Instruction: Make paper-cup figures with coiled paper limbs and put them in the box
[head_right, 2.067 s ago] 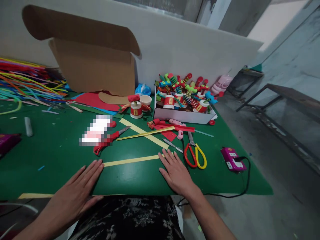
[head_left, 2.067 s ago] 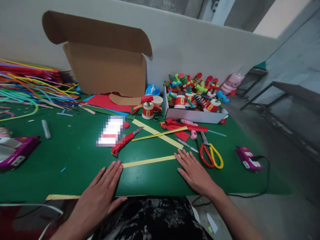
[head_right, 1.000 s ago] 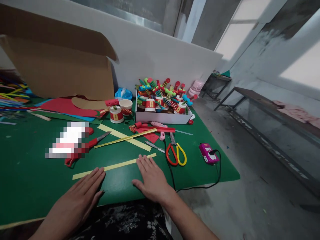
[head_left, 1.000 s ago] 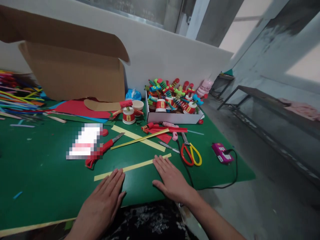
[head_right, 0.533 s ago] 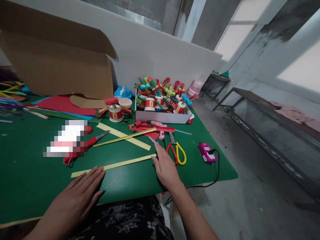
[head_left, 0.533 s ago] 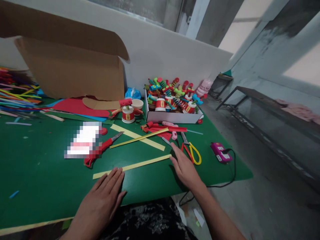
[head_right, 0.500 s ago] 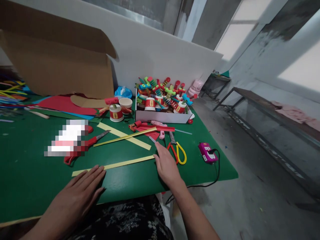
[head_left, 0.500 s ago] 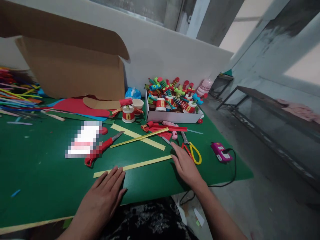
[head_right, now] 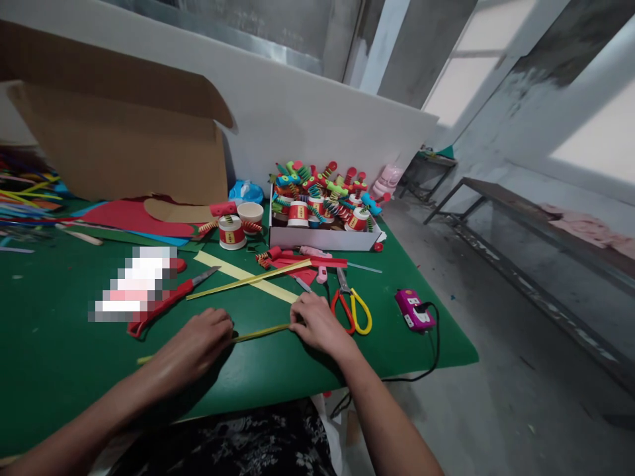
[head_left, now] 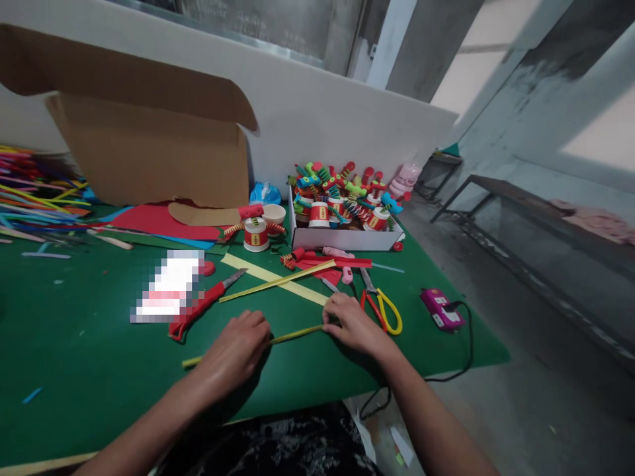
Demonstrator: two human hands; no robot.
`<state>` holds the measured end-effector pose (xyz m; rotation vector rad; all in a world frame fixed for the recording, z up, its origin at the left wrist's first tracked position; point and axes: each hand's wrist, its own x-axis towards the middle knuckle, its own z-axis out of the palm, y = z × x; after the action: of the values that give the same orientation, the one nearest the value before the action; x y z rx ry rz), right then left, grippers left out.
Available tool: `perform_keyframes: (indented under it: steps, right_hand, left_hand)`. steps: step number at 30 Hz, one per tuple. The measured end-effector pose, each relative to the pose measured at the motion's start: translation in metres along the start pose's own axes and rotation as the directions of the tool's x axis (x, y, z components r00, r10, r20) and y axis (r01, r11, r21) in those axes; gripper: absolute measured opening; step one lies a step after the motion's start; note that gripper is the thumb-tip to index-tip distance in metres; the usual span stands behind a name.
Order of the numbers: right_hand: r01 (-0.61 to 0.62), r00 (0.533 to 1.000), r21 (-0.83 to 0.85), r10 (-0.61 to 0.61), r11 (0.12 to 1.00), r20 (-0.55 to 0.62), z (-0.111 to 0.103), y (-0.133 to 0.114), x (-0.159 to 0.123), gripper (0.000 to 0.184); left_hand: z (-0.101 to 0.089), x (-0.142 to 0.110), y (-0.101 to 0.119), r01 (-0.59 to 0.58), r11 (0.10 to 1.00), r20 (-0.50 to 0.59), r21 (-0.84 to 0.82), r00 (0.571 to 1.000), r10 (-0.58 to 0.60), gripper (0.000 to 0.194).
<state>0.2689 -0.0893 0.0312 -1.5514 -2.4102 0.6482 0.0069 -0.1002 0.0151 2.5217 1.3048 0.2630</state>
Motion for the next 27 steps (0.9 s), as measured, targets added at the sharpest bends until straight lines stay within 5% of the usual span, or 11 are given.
perform_keyframes:
  steps: [2, 4, 7, 8, 11, 15, 19, 27]
  right_hand:
    - [0.031, 0.989, 0.189, -0.003, 0.982, -0.147, -0.007, -0.003, 0.013, 0.006]
    - [0.102, 0.917, 0.505, 0.115, 0.857, -0.382, -0.012, -0.008, 0.034, 0.021]
    - [0.339, 0.746, 0.846, 0.430, 0.412, -0.508, -0.014, -0.023, 0.074, 0.048]
    - [0.371, 0.755, 0.891, 0.472, 0.264, -0.454, -0.012, -0.030, 0.087, 0.053]
    - [0.255, 0.919, 0.967, 0.315, -0.023, -0.235, 0.002, -0.049, 0.115, 0.065]
    - [0.319, 0.888, 0.946, 0.365, -0.056, -0.278, 0.028, -0.055, 0.122, 0.057]
    - [0.247, 0.886, 0.968, 0.416, -0.055, -0.203, 0.045, -0.053, 0.115, 0.048]
    - [0.135, 0.926, 0.984, 0.338, 0.114, -0.166, 0.054, -0.067, 0.112, 0.041]
  left_hand:
    - [-0.013, 0.005, -0.013, 0.027, 0.993, -0.046, -0.114, 0.998, -0.033, 0.030]
    - [-0.030, 0.015, -0.026, 0.083, 0.956, -0.068, -0.280, 0.992, -0.106, 0.024]
    - [-0.050, 0.037, -0.031, 0.113, 0.712, -0.050, -0.693, 0.978, -0.204, 0.024]
    - [-0.052, 0.045, -0.028, 0.111, 0.581, -0.025, -0.807, 0.975, -0.222, 0.029]
    - [-0.044, 0.061, -0.016, 0.131, 0.330, 0.063, -0.935, 0.976, -0.208, 0.041]
    - [-0.022, 0.063, -0.010, 0.202, 0.224, 0.159, -0.954, 0.968, -0.194, 0.047]
    - [-0.020, 0.057, -0.016, 0.287, 0.206, 0.272, -0.935, 0.957, -0.102, 0.046]
    - [-0.013, 0.063, -0.017, 0.284, 0.122, 0.262, -0.951, 0.950, -0.168, 0.047]
